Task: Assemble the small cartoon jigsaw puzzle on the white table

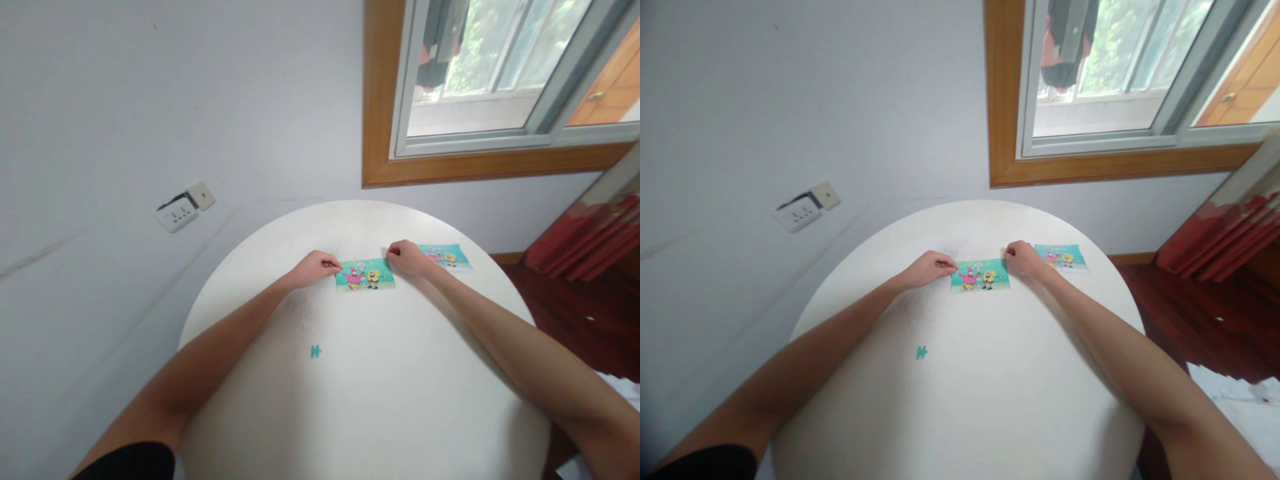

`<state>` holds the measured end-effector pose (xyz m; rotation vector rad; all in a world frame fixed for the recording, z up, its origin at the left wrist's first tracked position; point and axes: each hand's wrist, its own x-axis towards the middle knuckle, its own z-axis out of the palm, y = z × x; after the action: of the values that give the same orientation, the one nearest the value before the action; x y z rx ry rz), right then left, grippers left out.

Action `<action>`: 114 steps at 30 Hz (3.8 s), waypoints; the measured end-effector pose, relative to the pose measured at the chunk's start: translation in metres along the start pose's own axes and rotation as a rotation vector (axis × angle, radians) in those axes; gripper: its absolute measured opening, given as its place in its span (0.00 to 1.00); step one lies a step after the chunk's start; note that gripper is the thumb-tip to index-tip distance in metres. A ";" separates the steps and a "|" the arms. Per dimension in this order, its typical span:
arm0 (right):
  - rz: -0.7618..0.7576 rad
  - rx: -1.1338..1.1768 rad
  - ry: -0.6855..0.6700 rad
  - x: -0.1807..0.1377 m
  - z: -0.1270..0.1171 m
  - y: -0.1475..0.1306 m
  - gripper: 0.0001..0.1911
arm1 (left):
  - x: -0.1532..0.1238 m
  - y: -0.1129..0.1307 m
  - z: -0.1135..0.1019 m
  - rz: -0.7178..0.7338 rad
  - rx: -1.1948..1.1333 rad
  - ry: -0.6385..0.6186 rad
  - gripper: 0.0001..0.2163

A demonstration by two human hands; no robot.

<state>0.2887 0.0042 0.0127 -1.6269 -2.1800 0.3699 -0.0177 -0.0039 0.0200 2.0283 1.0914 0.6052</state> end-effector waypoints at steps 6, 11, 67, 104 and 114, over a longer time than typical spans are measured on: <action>0.006 0.013 -0.001 0.000 0.000 0.001 0.11 | 0.000 -0.003 0.003 0.010 0.074 0.016 0.09; -0.003 0.015 0.005 0.001 0.002 0.002 0.11 | 0.000 -0.002 0.005 0.049 0.167 0.061 0.09; -0.699 0.454 -0.340 -0.085 0.035 -0.125 0.10 | 0.001 -0.002 0.018 0.066 0.168 0.323 0.11; -0.092 1.106 -0.116 -0.029 0.042 -0.074 0.20 | -0.010 0.024 0.026 0.380 0.264 0.060 0.08; -0.160 0.735 0.153 -0.029 0.044 -0.070 0.08 | 0.002 -0.003 0.004 0.010 0.097 0.182 0.10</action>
<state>0.2160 -0.0430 -0.0002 -1.0272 -1.7369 0.8444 -0.0154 -0.0022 0.0158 2.0946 1.2383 0.7678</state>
